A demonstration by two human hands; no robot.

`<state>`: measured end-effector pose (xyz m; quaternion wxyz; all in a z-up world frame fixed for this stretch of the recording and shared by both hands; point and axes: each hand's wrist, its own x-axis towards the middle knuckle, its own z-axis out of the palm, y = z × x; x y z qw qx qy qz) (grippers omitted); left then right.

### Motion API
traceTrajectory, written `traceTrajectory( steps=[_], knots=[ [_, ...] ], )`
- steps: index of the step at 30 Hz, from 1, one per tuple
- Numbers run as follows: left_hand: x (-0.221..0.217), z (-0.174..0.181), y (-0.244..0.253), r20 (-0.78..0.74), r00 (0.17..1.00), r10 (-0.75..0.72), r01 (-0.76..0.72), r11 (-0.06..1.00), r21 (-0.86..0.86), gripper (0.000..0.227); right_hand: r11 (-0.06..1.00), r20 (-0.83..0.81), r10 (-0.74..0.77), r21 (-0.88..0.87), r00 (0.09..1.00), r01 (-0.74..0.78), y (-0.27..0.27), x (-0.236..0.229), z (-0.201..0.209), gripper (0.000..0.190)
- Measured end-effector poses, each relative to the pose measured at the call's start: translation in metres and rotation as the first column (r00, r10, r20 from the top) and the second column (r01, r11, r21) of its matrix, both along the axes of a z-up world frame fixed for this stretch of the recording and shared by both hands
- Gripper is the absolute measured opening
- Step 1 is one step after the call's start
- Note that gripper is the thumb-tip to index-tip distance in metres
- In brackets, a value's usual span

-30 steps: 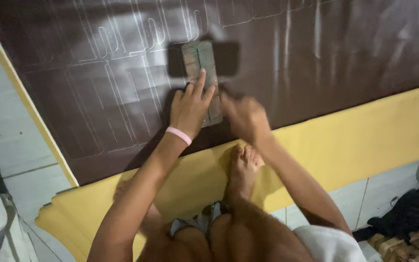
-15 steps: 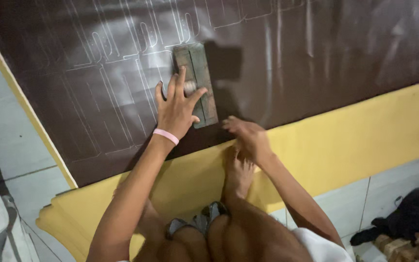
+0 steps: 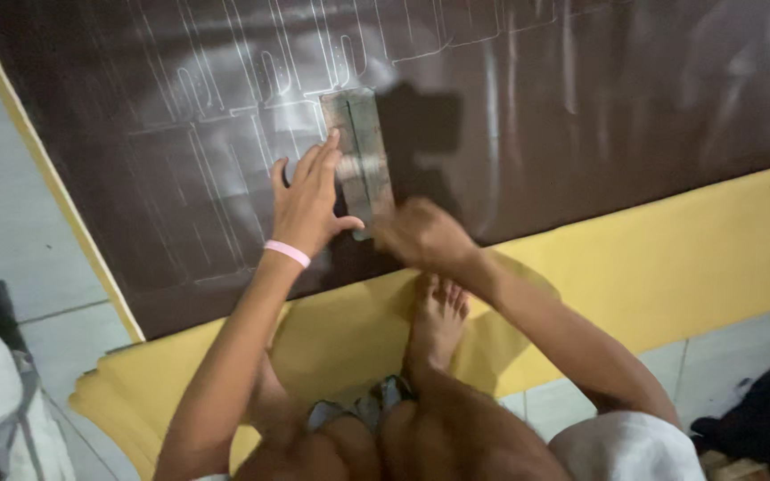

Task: The person sits on the floor and uses a wooden ruler and a white marking tool to draw straight lines on a large dark sheet of material. They repeatedly position the ruler and draw lines to create a grid-like pattern across the surface.

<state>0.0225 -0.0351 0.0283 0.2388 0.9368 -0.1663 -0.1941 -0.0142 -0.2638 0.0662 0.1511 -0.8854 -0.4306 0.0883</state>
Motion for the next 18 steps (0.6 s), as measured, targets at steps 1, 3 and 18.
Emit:
traceTrajectory(
  steps=[1,3,18],
  knots=[
    [-0.002,-0.004,0.002,-0.026,1.000,0.016,-0.017,0.999,-0.043,0.128,0.987,-0.047,0.065,0.150,0.997,-0.057,-0.007,-0.015,0.005,0.017],
    [-0.002,-0.012,0.007,-0.069,0.997,0.040,-0.048,0.992,-0.120,0.134,0.953,-0.237,-0.073,0.270,0.969,0.138,-0.022,-0.026,-0.002,0.027],
    [0.023,0.025,-0.018,0.148,0.978,-0.148,0.163,0.982,-0.094,0.087,0.675,-0.255,-0.730,-0.117,0.635,0.729,-0.090,-0.046,-0.039,0.090]
  ],
)
